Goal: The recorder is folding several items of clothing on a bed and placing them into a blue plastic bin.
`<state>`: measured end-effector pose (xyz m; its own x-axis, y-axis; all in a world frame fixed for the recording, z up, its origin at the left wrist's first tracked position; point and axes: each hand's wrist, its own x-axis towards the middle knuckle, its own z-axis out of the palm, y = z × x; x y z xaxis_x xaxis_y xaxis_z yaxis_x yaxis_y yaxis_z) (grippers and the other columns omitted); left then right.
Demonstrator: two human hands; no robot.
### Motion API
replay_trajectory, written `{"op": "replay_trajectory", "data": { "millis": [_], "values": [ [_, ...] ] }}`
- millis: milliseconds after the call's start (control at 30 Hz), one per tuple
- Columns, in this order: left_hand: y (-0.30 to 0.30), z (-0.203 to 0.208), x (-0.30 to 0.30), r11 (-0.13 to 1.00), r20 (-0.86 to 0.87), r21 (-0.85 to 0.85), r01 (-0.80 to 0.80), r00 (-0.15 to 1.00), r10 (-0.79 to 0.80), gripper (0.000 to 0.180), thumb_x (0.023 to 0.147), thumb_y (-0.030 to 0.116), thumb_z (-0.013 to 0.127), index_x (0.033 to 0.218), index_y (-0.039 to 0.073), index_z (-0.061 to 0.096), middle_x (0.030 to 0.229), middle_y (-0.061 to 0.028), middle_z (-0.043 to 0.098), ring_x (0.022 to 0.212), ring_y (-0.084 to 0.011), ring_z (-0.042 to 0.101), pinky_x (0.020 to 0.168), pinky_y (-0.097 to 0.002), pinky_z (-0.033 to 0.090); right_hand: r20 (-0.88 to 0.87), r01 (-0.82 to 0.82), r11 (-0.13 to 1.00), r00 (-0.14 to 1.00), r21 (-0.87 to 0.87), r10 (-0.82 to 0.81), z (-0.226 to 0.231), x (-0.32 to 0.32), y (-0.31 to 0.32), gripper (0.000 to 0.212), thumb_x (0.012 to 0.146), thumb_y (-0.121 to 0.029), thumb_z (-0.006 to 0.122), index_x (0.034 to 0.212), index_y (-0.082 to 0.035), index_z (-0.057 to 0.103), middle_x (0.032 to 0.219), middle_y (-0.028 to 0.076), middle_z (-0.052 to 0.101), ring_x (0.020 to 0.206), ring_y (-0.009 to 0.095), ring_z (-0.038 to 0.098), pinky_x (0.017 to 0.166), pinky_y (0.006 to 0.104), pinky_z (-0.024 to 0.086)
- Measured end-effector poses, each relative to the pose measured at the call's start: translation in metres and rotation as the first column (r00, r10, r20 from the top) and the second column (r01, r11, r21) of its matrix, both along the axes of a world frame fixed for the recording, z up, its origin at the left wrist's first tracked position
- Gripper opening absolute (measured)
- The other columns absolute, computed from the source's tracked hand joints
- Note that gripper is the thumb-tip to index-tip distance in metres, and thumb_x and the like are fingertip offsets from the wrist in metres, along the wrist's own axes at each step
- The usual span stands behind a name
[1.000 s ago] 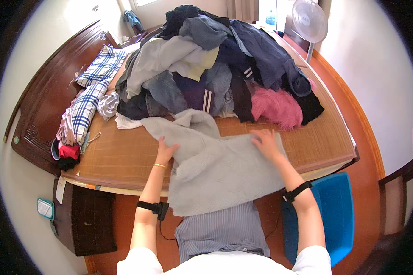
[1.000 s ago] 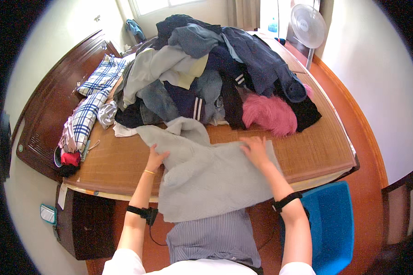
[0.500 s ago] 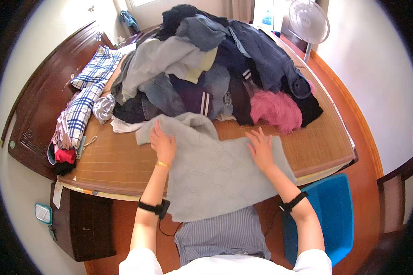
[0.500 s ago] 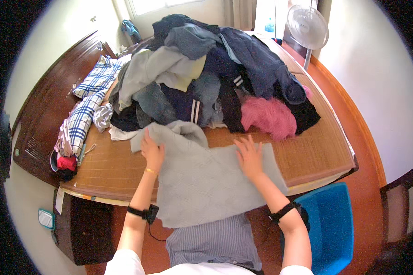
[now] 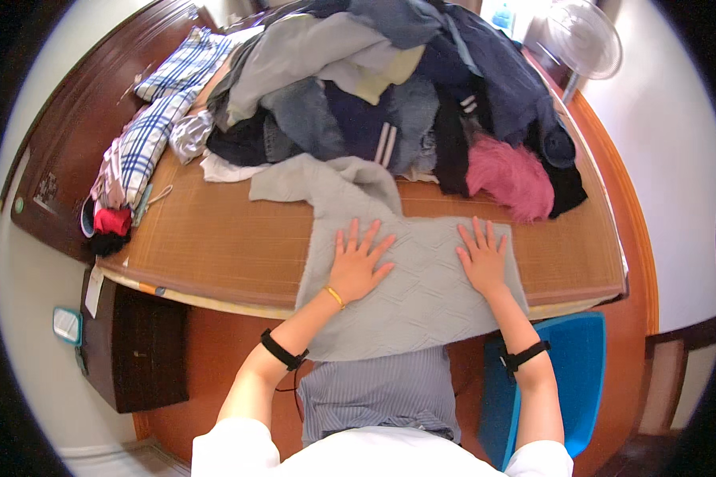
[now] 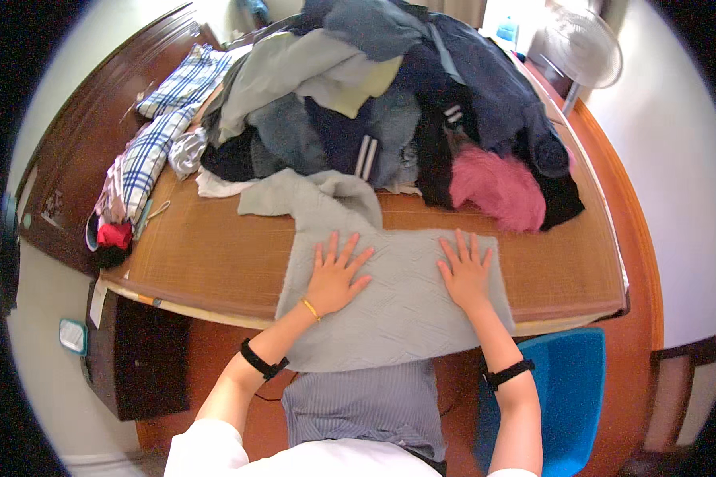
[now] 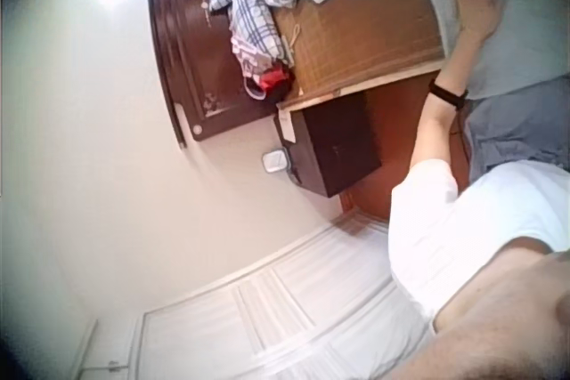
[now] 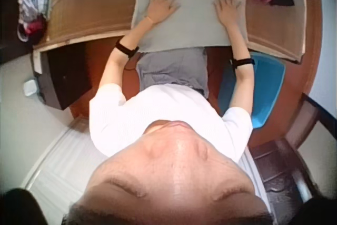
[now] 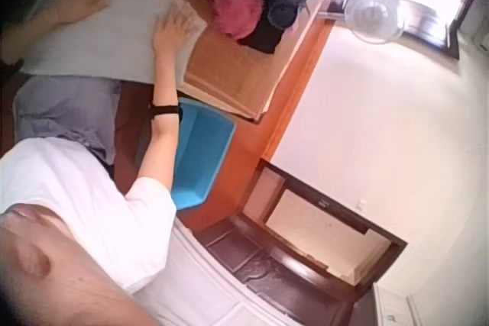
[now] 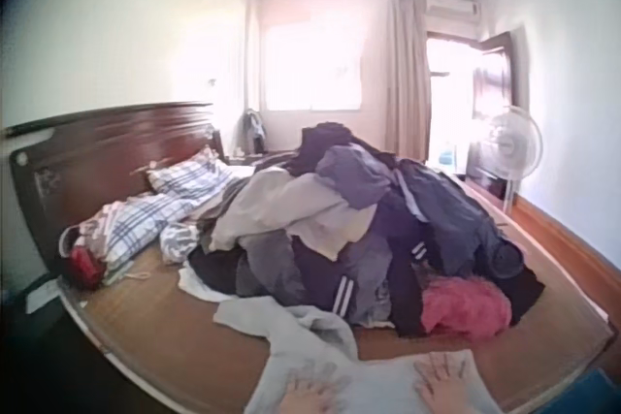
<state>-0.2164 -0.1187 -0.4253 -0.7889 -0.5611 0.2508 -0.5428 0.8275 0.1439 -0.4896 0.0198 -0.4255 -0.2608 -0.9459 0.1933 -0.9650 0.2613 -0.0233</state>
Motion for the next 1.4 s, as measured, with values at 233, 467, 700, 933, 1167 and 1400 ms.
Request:
{"op": "replay_trajectory", "data": {
  "millis": [233,467,700,933,1167,1400],
  "values": [
    [0.002,0.002,0.005,1.000,-0.101,0.014,-0.019,0.995,0.020,0.055,0.093,0.047,0.047,0.144,0.028,0.039,0.156,-0.0081,0.022,0.142,-0.0406,0.016,0.109,-0.0637,0.014,0.171,-0.063,0.996,0.982,-0.069,0.074,0.045,0.008,-0.058,0.023,0.087,-0.025,0.058,0.103,-0.009,0.061,0.107,0.014,0.060,0.102,0.036,0.055,0.089,0.0515,0.041],
    [0.001,-0.004,0.010,0.998,-0.284,0.058,-0.002,0.959,0.018,0.046,0.091,0.039,0.052,0.132,0.019,0.054,0.149,-0.0090,0.036,0.140,-0.0353,0.025,0.110,-0.0605,0.018,0.188,-0.401,0.793,0.828,-0.459,0.528,0.100,0.128,-0.210,0.021,0.085,-0.019,0.060,0.102,-0.007,0.062,0.094,0.012,0.064,0.093,0.033,0.060,0.078,0.0435,0.049],
    [0.003,-0.006,0.000,0.990,-0.370,0.122,0.065,0.929,-0.016,0.041,0.090,0.036,0.054,0.121,0.010,0.059,0.139,-0.0120,0.045,0.135,-0.0349,0.033,0.110,-0.0583,0.019,0.220,-0.334,0.826,0.856,-0.454,0.467,0.050,0.168,-0.264,0.035,0.077,-0.017,0.066,0.110,-0.009,0.062,0.102,0.011,0.063,0.098,0.031,0.058,0.080,0.0416,0.049],
    [-0.003,-0.009,0.006,0.994,-0.294,0.098,0.050,0.956,-0.019,0.044,0.090,0.038,0.052,0.124,0.011,0.058,0.139,-0.0132,0.045,0.132,-0.0329,0.037,0.112,-0.0540,0.020,0.327,-0.387,0.727,0.704,-0.568,0.631,0.096,0.129,-0.095,0.027,0.067,-0.002,0.065,0.092,-0.007,0.059,0.102,0.011,0.057,0.096,0.030,0.056,0.081,0.0383,0.046],
    [-0.013,-0.026,0.010,0.996,-0.263,-0.028,0.087,0.961,-0.091,0.062,0.081,0.034,0.056,0.133,0.002,0.048,0.138,-0.0217,0.046,0.129,-0.0358,0.041,0.109,-0.0458,0.028,0.460,-0.435,0.880,0.752,-0.191,0.472,0.048,0.093,0.028,0.033,0.070,-0.001,0.065,0.101,-0.007,0.056,0.107,0.014,0.058,0.099,0.035,0.055,0.085,0.0415,0.046],
    [0.010,-0.012,0.029,0.996,0.061,0.035,0.079,0.995,-0.081,0.056,0.080,0.027,0.059,0.130,0.003,0.052,0.132,-0.0190,0.053,0.121,-0.0332,0.049,0.106,-0.0467,0.033,0.373,-0.671,0.741,0.682,-0.025,0.629,0.071,0.171,0.045,0.070,0.072,-0.024,0.076,0.136,-0.024,0.046,0.146,0.013,0.036,0.134,0.037,0.035,0.104,0.0595,0.031]
  ]
}}
